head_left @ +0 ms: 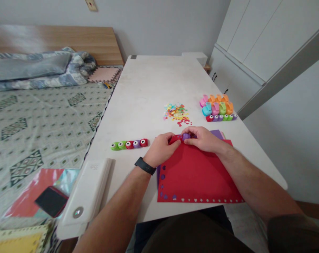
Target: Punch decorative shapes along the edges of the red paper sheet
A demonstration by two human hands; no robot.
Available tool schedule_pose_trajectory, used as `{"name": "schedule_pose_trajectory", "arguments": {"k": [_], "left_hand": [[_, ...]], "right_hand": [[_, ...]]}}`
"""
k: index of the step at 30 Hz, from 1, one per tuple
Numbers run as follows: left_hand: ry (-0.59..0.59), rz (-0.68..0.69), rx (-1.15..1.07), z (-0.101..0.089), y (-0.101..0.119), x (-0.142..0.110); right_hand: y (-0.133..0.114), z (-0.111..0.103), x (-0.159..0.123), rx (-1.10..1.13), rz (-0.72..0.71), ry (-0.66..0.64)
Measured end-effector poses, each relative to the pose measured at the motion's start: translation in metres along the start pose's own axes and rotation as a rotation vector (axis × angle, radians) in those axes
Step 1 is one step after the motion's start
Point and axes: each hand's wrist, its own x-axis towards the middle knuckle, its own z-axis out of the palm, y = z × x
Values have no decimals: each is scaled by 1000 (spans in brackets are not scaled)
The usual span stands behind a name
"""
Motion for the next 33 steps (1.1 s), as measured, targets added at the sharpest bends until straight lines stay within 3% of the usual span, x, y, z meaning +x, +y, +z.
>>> {"name": "schedule_pose_trajectory", "arguments": {"k": [25, 33], "left_hand": [[29, -18, 6, -1, 0, -1], [41, -17, 25, -2, 1, 0]], "right_hand": [[0, -5, -1, 86, -21, 5], [5, -4, 4, 403, 55, 237]]}}
